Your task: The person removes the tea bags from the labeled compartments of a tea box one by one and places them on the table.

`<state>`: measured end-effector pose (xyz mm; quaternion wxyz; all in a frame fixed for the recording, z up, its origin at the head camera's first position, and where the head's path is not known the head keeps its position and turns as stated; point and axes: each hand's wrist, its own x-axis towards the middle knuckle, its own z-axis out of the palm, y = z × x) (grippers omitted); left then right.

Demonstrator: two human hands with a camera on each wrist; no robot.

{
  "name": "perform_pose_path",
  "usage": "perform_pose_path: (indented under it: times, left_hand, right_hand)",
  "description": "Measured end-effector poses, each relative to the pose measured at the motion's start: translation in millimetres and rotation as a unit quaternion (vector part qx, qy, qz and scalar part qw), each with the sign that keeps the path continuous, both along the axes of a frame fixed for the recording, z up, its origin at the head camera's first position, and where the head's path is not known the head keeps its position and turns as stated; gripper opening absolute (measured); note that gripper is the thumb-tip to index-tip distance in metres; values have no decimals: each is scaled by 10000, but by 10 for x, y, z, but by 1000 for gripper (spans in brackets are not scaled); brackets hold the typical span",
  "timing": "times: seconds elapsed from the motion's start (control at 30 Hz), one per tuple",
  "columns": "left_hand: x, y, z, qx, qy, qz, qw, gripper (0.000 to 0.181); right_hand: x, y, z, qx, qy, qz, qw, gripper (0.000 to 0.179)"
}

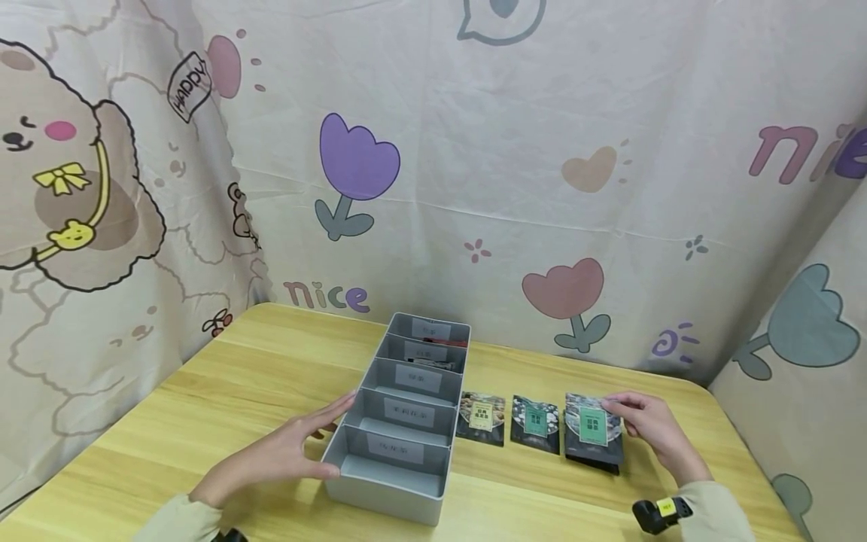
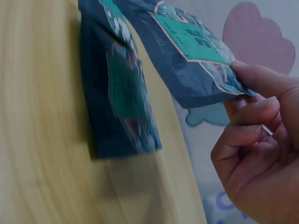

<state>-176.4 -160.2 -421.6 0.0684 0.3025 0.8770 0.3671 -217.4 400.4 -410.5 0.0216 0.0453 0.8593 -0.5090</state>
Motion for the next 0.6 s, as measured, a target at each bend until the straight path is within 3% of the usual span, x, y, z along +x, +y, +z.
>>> perform_pose_path:
  times: [0.27, 0.6]
  left_hand:
    - [1, 10, 12, -30, -21, -2, 10000, 97]
    - [-5, 13, 6, -49, -4, 11, 10000, 97]
  right_hand:
    - [28, 295, -60, -152, -345, 7, 9993, 9]
    - [74, 565, -20, 107, -726, -8, 9973, 16]
